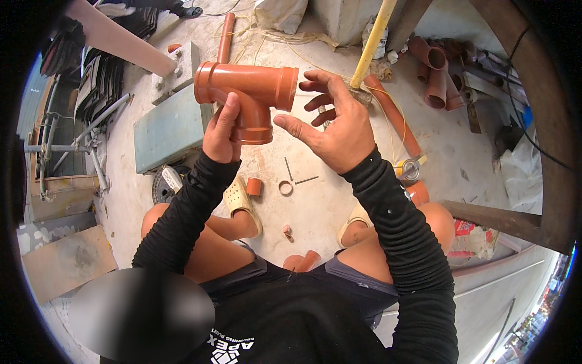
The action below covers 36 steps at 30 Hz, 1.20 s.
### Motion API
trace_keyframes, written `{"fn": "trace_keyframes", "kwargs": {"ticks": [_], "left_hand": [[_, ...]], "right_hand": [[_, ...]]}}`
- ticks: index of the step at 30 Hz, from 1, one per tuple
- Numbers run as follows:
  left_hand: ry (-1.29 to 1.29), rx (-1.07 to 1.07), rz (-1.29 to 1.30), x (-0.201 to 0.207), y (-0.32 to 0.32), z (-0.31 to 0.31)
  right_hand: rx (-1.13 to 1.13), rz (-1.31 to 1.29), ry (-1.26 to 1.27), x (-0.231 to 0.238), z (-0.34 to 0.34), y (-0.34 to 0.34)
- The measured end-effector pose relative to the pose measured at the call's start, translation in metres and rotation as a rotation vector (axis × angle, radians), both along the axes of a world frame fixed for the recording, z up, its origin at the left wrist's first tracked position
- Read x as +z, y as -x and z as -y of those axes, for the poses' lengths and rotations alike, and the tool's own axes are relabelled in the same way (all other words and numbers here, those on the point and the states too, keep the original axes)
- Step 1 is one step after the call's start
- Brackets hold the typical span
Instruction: The person sits on the floor and assembles orange plastic pipe fittings by hand. They connect a pipe segment to a T-junction, then attach another segment to the opposite side, forming a straight pipe with a side outlet. The person repeatedly checks the fit of the connections.
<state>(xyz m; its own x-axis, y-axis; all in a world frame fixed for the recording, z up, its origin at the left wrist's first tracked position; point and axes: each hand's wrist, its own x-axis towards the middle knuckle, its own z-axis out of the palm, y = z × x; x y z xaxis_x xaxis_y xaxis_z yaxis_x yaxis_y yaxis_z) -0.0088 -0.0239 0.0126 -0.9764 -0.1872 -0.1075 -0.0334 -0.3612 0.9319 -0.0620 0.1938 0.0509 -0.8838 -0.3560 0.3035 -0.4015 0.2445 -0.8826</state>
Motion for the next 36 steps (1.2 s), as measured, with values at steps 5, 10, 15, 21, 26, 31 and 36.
{"fn": "trace_keyframes", "kwargs": {"ticks": [5, 10, 15, 21, 26, 31, 36], "left_hand": [[0.052, -0.015, -0.026, 0.0, -0.002, -0.005], [0.038, 0.0, -0.045, 0.001, -0.002, -0.007], [0.167, -0.069, 0.066, 0.005, -0.004, -0.005], [0.164, -0.128, -0.077, 0.006, -0.009, -0.005], [0.228, -0.267, -0.076, -0.001, -0.009, 0.004], [0.189, -0.233, -0.179, -0.01, -0.01, -0.001], [0.13, -0.249, -0.154, -0.011, -0.009, -0.001]], "right_hand": [[0.005, 0.029, 0.03, -0.003, -0.002, 0.001], [0.03, -0.018, 0.045, -0.002, -0.002, 0.002], [0.043, 0.08, 0.106, 0.0, -0.002, 0.002], [0.097, 0.307, 0.321, 0.002, -0.007, 0.008], [0.103, 0.359, 0.4, 0.001, -0.011, 0.013], [0.083, 0.406, 0.502, 0.004, -0.012, 0.014], [0.108, 0.412, 0.489, 0.009, -0.014, 0.011]]}}
